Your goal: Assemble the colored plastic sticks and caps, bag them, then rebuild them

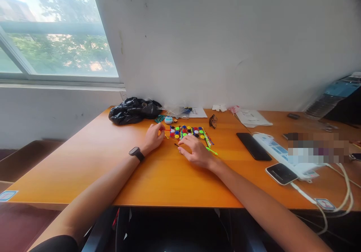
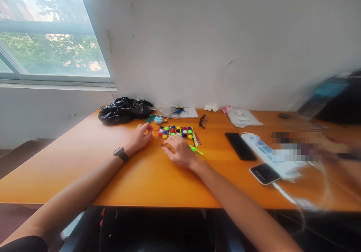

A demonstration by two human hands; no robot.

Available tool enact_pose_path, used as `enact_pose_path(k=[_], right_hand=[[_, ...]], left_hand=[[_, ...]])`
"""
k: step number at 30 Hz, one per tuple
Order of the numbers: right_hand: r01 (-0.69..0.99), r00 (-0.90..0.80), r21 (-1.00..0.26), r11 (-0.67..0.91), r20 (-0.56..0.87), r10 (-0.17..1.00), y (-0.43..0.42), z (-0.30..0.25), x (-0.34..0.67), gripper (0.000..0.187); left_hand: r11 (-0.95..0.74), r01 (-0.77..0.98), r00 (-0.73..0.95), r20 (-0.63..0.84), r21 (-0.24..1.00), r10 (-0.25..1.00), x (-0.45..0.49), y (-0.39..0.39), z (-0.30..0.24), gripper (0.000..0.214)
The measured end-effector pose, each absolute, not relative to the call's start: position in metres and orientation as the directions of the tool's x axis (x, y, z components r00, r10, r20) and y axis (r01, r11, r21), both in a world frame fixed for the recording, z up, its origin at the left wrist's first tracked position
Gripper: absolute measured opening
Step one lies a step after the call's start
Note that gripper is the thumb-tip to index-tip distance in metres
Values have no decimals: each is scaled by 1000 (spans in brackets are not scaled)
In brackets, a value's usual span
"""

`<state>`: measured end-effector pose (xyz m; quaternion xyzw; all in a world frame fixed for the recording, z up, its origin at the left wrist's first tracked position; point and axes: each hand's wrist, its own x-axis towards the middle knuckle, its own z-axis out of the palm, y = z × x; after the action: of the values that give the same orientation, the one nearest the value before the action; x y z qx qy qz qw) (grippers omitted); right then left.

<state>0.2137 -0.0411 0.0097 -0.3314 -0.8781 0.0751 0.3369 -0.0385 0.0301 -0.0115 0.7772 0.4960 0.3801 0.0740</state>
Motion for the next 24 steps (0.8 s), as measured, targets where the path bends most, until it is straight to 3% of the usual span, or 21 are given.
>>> enact_pose_path(k=[11, 24], right_hand=[[528, -555, -368, 765, 532, 639, -42, 10, 213, 6], [527, -564, -358, 771, 532, 632, -43, 11, 213, 5]], left_hand=[[-529, 723, 243, 552, 445, 797, -39, 33, -13, 9], [-547, 692, 220, 584, 472, 782, -36, 28, -9, 11]])
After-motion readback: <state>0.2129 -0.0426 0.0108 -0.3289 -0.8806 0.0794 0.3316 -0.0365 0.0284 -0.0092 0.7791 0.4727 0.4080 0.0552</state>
